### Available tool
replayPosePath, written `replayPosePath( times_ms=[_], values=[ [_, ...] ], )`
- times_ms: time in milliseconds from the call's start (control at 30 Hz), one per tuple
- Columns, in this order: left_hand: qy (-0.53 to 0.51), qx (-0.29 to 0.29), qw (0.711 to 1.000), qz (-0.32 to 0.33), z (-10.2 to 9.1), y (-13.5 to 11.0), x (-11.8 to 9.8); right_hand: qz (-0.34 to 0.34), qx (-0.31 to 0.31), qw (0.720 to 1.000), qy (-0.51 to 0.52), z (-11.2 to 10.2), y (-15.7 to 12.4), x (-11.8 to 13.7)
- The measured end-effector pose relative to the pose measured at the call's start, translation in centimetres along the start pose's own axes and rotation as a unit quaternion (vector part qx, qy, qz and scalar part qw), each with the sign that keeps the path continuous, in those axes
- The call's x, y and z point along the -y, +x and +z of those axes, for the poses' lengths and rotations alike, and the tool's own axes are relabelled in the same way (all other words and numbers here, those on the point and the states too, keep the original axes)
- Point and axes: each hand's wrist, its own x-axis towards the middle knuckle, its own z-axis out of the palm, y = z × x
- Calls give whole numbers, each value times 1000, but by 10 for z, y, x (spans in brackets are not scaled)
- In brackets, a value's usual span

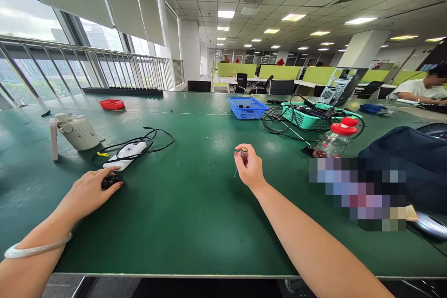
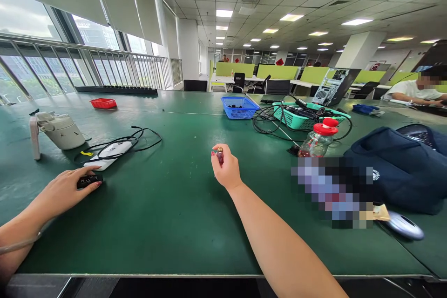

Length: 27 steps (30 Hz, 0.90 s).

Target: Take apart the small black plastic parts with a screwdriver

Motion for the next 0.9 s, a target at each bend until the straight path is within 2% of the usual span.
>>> replayPosePath(
  times_ms=[133,300,400,600,767,900],
  values=[
    [-9,-10,999,-44,-7,-3,3,-3,-5,1000,-1,0,0,0],
    [-24,39,996,-79,-12,-5,5,-2,0,1000,3,0,0,0],
    [-22,49,994,-91,-14,-5,4,0,-1,1000,1,0,-1,0],
    [1,59,993,-103,-16,-3,-1,4,0,1000,-3,0,0,0],
    [14,95,991,-96,-13,-2,-3,5,3,1000,-1,0,0,1],
    [-7,61,996,-70,-7,-3,2,6,4,1000,5,0,0,2]
  ],
)
